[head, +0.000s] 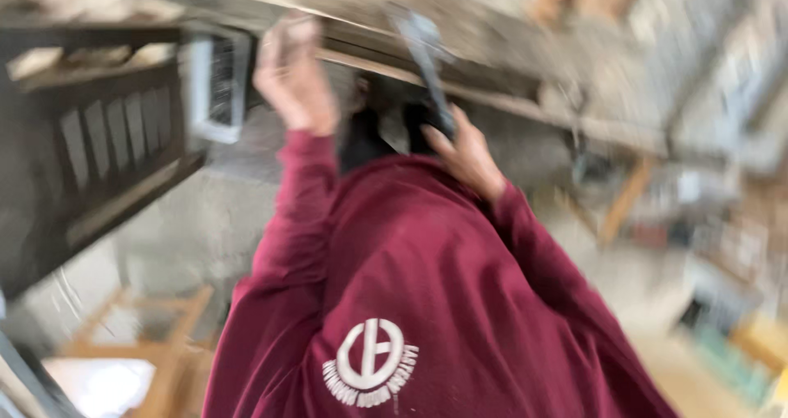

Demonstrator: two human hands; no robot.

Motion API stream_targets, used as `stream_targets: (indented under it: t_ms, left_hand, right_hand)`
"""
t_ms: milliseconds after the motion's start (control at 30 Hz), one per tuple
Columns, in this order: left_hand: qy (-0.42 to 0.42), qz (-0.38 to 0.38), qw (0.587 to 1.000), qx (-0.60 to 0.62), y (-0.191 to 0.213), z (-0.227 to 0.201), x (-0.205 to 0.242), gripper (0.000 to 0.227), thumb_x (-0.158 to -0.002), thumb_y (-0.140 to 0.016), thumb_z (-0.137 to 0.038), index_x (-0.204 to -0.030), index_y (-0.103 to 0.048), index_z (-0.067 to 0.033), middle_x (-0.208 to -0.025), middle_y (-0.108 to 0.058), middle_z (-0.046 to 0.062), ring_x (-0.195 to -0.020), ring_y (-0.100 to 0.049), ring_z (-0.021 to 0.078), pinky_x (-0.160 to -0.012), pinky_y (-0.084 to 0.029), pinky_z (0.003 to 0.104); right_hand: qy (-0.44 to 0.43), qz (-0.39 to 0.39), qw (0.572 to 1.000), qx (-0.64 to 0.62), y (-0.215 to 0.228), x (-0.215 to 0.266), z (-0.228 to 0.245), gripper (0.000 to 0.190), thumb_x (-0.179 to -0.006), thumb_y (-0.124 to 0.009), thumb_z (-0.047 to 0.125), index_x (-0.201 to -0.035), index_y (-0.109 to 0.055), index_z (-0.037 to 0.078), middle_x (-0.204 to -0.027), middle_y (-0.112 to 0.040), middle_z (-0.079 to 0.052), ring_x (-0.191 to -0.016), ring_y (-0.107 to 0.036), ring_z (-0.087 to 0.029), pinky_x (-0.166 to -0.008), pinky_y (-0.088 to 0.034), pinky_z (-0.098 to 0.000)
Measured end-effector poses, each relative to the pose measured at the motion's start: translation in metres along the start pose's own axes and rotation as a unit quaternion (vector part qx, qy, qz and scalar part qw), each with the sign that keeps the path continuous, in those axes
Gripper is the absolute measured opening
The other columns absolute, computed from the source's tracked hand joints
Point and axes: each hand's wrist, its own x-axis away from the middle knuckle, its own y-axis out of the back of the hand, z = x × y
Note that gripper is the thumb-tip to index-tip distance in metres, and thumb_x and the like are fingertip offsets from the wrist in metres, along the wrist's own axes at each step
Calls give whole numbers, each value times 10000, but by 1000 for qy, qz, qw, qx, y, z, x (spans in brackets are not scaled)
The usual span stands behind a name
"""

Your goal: The person uses a hammer to drive nails into wooden planks, assembling a wooden pallet structure. They repeatedly position planks, hammer nails, and adjust the pallet's orientation to secure the components together.

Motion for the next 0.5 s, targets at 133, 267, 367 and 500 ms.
stream_targets:
  t_ms: [133, 267, 367, 500]
  left_hand:
    - [-168, 22, 968, -187, -18, 22, -39, 204, -986, -719, -42, -1163, -694, 55, -1183, -688, 123, -1099, -655, 230, -1042, -537, 386]
    - [-249, -35, 806, -536, -35, 19, -68, 153, -1009, -708, -122, -1120, -684, -20, -961, -734, 82, -874, -694, 190, -819, -575, 307]
    - [-315, -13, 749, -582, -25, 19, -73, 104, -1034, -679, -144, -1106, -665, -70, -959, -693, 80, -890, -676, 181, -810, -551, 297]
    - [-300, -59, 778, -548, -18, 27, -77, 88, -1023, -695, -139, -1083, -668, -80, -894, -664, 49, -803, -647, 137, -768, -547, 280]
  right_hand:
    - [-95, 34, 995, -28, 6, -6, -9, 270, -986, -683, 273, -1073, -541, 60, -697, -568, -39, -553, -520, -113, -503, -458, -333]
    - [-75, 41, 995, 52, 23, -13, -12, 233, -974, -680, 251, -1008, -538, 69, -608, -589, -35, -518, -578, -108, -517, -476, -310]
    - [-155, 45, 987, -1, 30, -13, -12, 283, -979, -709, 260, -1007, -543, 33, -686, -570, -83, -551, -525, -136, -508, -458, -359]
    - [30, 31, 990, 134, 39, -13, 3, 269, -949, -759, 241, -1046, -615, 34, -741, -657, -98, -672, -640, -130, -627, -521, -339]
